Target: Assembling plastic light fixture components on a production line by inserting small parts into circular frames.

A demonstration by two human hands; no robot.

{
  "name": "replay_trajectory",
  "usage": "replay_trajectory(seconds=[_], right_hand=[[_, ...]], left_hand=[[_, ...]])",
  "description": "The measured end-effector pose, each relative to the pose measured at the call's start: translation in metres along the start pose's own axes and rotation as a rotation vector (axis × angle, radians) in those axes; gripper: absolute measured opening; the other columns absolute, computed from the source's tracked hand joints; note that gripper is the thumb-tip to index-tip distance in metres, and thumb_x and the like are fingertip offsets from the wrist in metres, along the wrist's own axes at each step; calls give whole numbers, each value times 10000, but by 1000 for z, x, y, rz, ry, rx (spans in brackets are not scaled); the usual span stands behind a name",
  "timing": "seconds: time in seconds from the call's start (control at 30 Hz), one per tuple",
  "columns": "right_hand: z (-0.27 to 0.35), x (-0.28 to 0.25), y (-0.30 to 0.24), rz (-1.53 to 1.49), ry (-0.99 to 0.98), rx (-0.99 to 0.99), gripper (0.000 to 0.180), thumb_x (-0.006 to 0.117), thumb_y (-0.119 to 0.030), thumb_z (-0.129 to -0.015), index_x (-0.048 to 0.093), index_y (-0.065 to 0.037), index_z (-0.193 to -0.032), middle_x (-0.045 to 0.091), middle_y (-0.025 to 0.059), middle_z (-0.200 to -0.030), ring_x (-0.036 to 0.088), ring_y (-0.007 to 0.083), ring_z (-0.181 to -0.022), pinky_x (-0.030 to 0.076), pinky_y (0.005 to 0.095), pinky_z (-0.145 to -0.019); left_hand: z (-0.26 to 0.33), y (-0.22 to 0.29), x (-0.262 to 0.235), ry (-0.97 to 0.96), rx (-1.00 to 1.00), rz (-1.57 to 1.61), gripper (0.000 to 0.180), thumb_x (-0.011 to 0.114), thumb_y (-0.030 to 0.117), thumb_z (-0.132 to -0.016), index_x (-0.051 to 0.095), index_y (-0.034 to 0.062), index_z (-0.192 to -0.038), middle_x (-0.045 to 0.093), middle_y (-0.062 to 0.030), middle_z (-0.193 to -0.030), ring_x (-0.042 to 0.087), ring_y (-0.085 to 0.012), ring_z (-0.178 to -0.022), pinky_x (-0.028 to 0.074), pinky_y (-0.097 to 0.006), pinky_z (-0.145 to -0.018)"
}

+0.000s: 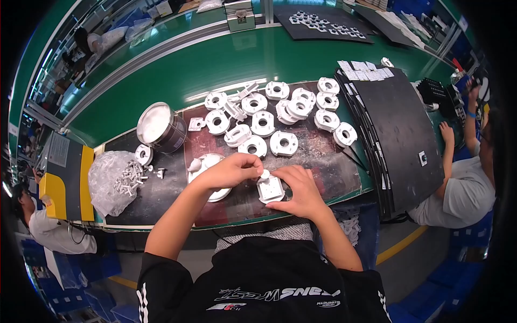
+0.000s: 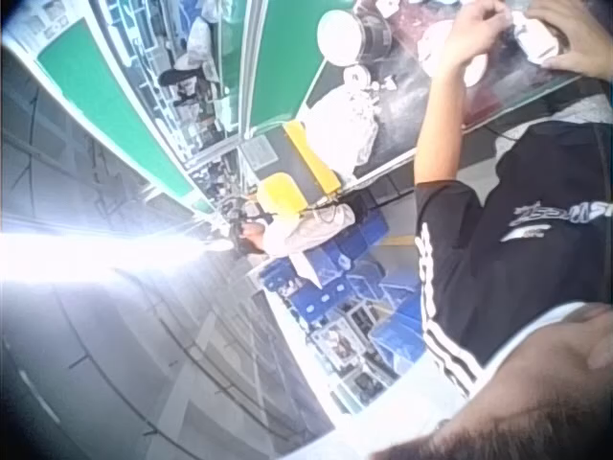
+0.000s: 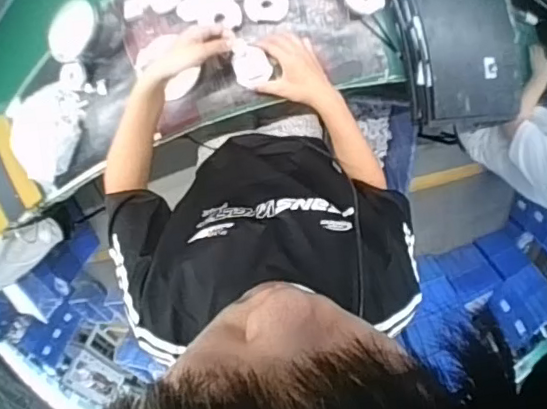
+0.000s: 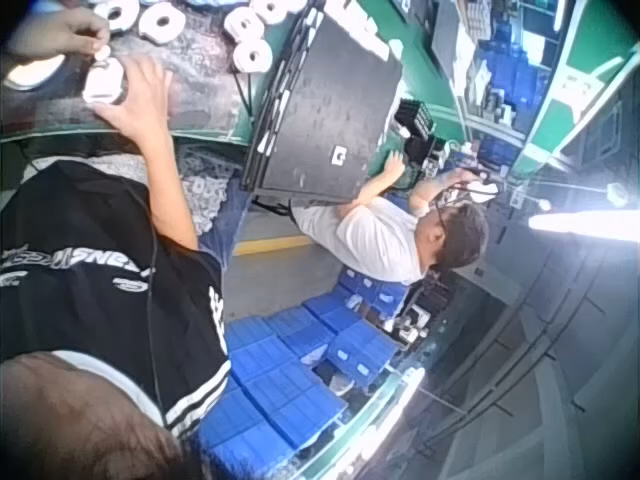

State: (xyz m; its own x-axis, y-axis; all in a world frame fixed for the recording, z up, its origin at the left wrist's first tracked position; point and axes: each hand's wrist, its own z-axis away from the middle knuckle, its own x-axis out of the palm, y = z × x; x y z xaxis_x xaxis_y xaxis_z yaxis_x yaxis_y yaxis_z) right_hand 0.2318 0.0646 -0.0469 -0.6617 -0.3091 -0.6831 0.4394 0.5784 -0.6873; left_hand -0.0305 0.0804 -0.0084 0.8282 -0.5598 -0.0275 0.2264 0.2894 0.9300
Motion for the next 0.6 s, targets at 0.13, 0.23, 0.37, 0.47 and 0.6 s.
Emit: replay_trajectory(seconds=[0.13, 0.23, 0.37, 0.47, 0.6], right_hand=[[0, 0, 0, 6, -5, 7, 746, 921, -425, -681, 666, -113, -1309, 655, 82, -1289, 556, 295, -1235, 378, 417, -1059], [1, 0, 0, 7, -7, 7, 750, 921, -427, -680, 666, -114, -1311, 655, 82, -1291, 555, 294, -1237, 378, 418, -1062], [1, 0, 0, 9, -3, 5, 752, 921, -430, -679, 668, -113, -1313, 655, 83, -1292, 553, 292, -1241, 379, 418, -1062], [0, 0, 0, 4, -8, 13, 750, 918, -432, -682, 668, -111, -1312, 655, 82, -1291, 551, 291, -1243, 378, 416, -1060], [0, -1, 0, 3, -10, 11, 751, 915, -435, -685, 667, -105, -1312, 656, 80, -1288, 550, 292, -1243, 376, 414, -1056]], left_hand=[[0, -2, -1, 19, -3, -7, 189, 649, 208, -1043, 674, 29, -988, 637, 35, -877, 546, -61, -833, 455, -253, -762], [1, -2, -2, 24, -7, 3, 187, 644, 199, -1042, 675, 22, -987, 650, 23, -868, 557, -66, -826, 462, -259, -759], [1, -5, -2, 16, 19, 10, 183, 643, 197, -1045, 675, 23, -996, 650, 29, -872, 555, -66, -828, 461, -257, -760], [1, -1, 0, 17, 14, 30, 185, 639, 195, -1048, 673, 23, -986, 649, 28, -871, 563, -65, -831, 463, -257, -759], [0, -2, 0, 15, 18, 21, 188, 637, 194, -1049, 671, 24, -977, 649, 28, -870, 565, -64, -828, 466, -259, -760]])
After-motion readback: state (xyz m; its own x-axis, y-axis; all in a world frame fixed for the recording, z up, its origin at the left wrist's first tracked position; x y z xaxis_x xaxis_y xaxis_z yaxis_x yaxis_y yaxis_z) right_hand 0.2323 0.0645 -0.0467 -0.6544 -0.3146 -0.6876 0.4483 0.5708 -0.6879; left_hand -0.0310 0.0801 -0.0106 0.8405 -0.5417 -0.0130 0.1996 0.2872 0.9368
